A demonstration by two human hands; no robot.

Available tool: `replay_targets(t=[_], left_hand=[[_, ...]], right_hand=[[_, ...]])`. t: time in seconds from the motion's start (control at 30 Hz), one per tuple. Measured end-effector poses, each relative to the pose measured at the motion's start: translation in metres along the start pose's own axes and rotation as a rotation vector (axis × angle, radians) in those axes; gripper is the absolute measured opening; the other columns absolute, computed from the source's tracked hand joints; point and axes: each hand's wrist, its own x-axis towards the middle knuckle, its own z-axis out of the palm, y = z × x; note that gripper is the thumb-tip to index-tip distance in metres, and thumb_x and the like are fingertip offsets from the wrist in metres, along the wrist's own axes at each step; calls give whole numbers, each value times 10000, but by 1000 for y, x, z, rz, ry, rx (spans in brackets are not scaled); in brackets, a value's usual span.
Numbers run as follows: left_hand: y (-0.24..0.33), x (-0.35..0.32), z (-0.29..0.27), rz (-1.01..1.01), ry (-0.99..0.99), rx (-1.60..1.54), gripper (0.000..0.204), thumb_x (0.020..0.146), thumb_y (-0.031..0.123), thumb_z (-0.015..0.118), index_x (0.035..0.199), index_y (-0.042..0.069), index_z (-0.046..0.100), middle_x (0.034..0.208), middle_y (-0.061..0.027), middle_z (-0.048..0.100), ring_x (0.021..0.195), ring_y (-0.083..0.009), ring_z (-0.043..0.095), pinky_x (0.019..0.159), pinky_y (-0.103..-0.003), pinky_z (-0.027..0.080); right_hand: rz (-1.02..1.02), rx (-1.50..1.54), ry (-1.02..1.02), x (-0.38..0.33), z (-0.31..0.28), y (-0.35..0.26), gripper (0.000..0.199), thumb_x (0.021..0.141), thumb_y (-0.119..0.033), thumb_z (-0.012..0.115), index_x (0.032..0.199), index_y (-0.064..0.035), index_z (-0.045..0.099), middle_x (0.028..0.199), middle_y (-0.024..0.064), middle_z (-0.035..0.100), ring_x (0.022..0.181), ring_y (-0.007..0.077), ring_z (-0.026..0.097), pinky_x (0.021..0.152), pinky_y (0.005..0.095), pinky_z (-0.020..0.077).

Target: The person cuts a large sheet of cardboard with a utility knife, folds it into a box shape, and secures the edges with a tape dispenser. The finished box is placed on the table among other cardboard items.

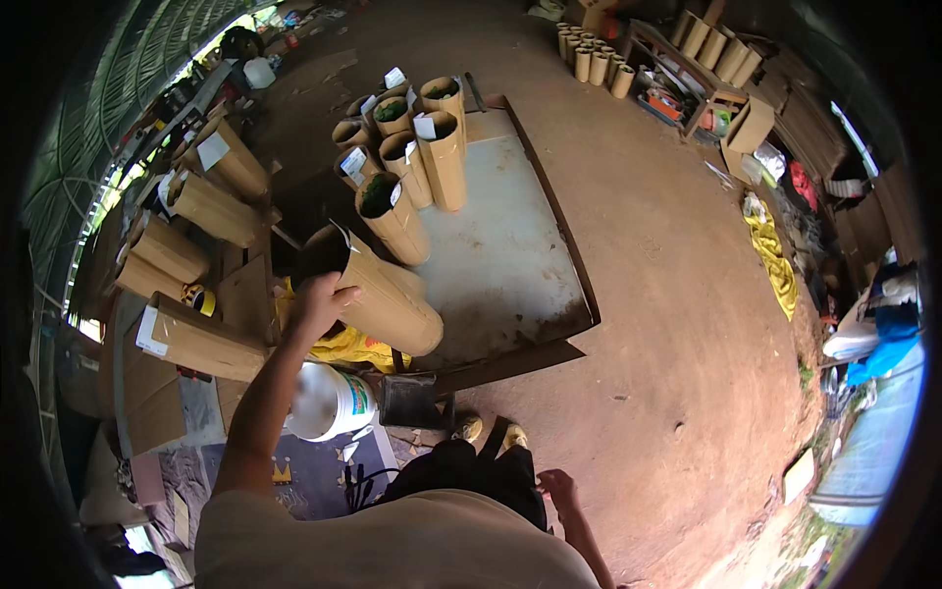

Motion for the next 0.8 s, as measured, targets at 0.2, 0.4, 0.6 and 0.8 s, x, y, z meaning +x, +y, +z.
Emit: replay_targets(t=[0.2, 0.4, 0.6, 0.8], left_hand=[[119, -116, -107, -202, 327, -426, 168, 741, 40, 692, 887, -19, 633, 721, -51, 634, 670, -99, 592, 598, -237, 467], [130, -266, -147, -408, 569, -604, 217, 694, 28, 736, 880, -42, 647, 779, -66, 657, 695, -105, 610, 629, -218, 480], [63, -406, -172, -540, 949, -647, 281, 685, 12, 742, 916, -87, 616, 842, -104, 662, 712, -115, 610, 658, -243, 492], [-29, -564, -215, -773, 1170, -423, 332, 704, 85, 749, 958, -73, 603, 824, -79, 648, 710, -103, 593, 664, -233, 483]], right_hand=[[-26, 411, -513, 67, 6, -175, 748, 788, -592, 533, 1343, -133, 332, 1223, 155, 488, 1074, 288, 493, 896, 456, 413], [192, 646, -1213, 38, 167, -213, 763, 798, -618, 456, 1371, -150, 270, 1356, 139, 343, 1159, 371, 426, 911, 560, 381], [497, 453, -1252, 5, 324, -129, 651, 837, -553, 427, 1325, -131, 341, 1304, 135, 408, 1132, 346, 461, 900, 546, 403], [649, 261, -1257, -33, 504, -69, 550, 875, -487, 398, 1278, -113, 412, 1251, 131, 474, 1104, 321, 497, 889, 532, 424]])
